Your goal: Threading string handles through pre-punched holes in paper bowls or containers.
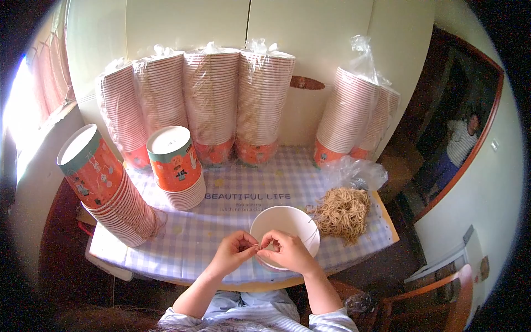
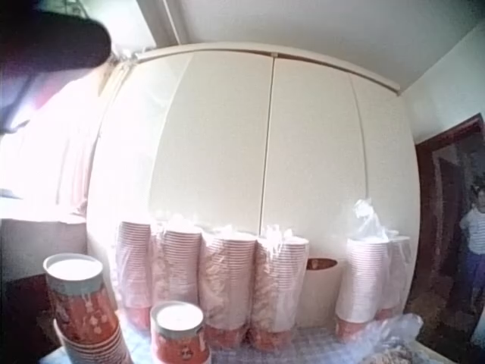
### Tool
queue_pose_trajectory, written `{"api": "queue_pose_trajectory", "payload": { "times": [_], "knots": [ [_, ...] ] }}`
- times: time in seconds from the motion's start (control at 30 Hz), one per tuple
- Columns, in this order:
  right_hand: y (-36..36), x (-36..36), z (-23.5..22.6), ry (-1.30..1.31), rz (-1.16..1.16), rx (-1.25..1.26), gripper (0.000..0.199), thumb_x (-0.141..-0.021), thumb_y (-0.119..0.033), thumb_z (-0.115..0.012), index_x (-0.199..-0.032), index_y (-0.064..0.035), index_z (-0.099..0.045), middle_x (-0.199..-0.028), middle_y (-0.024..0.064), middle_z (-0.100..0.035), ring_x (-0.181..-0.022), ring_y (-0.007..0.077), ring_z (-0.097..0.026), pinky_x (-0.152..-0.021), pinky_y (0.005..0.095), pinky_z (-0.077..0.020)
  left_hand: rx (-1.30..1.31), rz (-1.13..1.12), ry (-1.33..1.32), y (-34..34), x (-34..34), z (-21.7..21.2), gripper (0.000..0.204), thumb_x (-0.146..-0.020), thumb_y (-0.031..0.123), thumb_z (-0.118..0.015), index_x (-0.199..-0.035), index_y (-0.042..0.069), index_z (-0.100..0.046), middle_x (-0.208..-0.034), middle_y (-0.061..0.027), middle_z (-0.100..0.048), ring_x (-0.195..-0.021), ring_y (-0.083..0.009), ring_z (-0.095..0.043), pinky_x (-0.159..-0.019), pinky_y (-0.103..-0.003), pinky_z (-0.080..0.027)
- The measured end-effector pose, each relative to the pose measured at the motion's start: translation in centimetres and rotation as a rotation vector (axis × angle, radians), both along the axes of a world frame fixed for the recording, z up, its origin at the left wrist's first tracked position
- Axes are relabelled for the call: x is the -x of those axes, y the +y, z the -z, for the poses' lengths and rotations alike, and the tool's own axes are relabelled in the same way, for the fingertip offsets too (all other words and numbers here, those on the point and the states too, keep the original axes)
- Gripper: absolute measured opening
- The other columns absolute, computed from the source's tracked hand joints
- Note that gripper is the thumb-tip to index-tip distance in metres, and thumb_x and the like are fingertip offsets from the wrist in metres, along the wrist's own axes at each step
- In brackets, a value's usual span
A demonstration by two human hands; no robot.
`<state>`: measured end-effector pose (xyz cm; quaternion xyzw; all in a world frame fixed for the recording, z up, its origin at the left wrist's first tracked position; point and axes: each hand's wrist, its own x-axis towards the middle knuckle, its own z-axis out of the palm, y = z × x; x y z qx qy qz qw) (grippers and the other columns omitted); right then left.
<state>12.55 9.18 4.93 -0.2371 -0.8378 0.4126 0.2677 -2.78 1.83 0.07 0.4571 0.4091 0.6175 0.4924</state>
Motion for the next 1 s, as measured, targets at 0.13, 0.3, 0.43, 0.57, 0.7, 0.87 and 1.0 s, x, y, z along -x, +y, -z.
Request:
{"api": "queue_pose_trajectory", "payload": {
  "times": [0.13,0.3,0.43,0.57,0.7,0.87,1.0],
  "knots": [
    [-0.2,0.4,-0.7,-0.038,0.038,0.052,0.018,-0.067,-0.007,-0.072,-0.079,-0.004,-0.059,-0.063,-0.0038,-0.05,-0.056,0.0031,-0.042,-0.049,0.0182,-0.0349,-0.021,-0.072,0.1,-0.4,-0.1,-0.3,0.011,-0.081,0.002,-0.057,-0.088,-0.002,-0.051,-0.078,-0.0053,-0.059,-0.07,-0.0079,-0.057,-0.061,-0.022,-0.047],
    [0.2,0.3,0.1,0.01,0.009,0.06,0.015,-0.068,-0.006,-0.071,-0.077,-0.0023,-0.059,-0.065,-0.0026,-0.053,-0.057,0.0034,-0.044,-0.049,0.0188,-0.0361,-0.038,-0.225,0.388,-1.1,-0.5,-1.4,0.012,-0.079,0.005,-0.06,-0.087,0.001,-0.052,-0.072,-0.006,-0.061,-0.065,-0.009,-0.06,-0.057,-0.022,-0.047],
    [0.4,0.2,0.1,-0.04,0.024,0.055,0.013,-0.07,-0.007,-0.069,-0.077,-0.0016,-0.059,-0.067,-0.0008,-0.056,-0.056,0.0043,-0.046,-0.05,0.0202,-0.0384,-0.017,-0.23,0.427,-1.3,-0.7,-1.8,0.011,-0.079,0.006,-0.06,-0.087,0.002,-0.054,-0.073,-0.0064,-0.062,-0.064,-0.0101,-0.06,-0.057,-0.023,-0.047],
    [0.3,0.1,0.1,-0.099,0.115,0.024,0.011,-0.071,-0.007,-0.066,-0.078,-0.002,-0.059,-0.064,0.0001,-0.057,-0.054,0.0054,-0.047,-0.049,0.0222,-0.0396,-0.041,-0.269,0.46,-1.6,-0.9,-1.8,0.011,-0.078,0.004,-0.062,-0.086,0.001,-0.055,-0.072,-0.0038,-0.06,-0.062,-0.0043,-0.054,-0.056,-0.021,-0.045],
    [0.1,0.3,0.0,-0.051,0.102,0.021,0.009,-0.071,-0.006,-0.064,-0.078,-0.0024,-0.059,-0.062,-0.0004,-0.056,-0.053,0.0054,-0.046,-0.048,0.0221,-0.0391,-0.047,-0.296,0.558,-1.8,-1.0,-2.0,0.013,-0.076,0.003,-0.062,-0.087,0.001,-0.057,-0.073,-0.0049,-0.061,-0.061,-0.0044,-0.054,-0.055,-0.021,-0.045],
    [-0.1,0.2,0.0,-0.025,0.104,0.067,0.01,-0.072,-0.006,-0.065,-0.078,-0.0022,-0.058,-0.064,-0.0008,-0.056,-0.055,0.0046,-0.047,-0.05,0.0203,-0.0402,-0.094,-0.276,0.507,-1.8,-0.6,-2.0,0.013,-0.077,0.003,-0.06,-0.09,0.001,-0.058,-0.075,-0.0059,-0.062,-0.062,-0.0046,-0.054,-0.055,-0.02,-0.045],
    [-0.2,0.2,0.0,-0.008,0.094,0.094,0.01,-0.072,-0.006,-0.065,-0.078,-0.0019,-0.058,-0.065,-0.0009,-0.057,-0.056,0.0042,-0.048,-0.051,0.0199,-0.0408,-0.097,-0.272,0.491,-1.2,-0.2,-1.9,0.014,-0.079,0.002,-0.057,-0.093,0.002,-0.059,-0.078,-0.0069,-0.063,-0.064,-0.0058,-0.055,-0.057,-0.021,-0.045]
  ]
}}
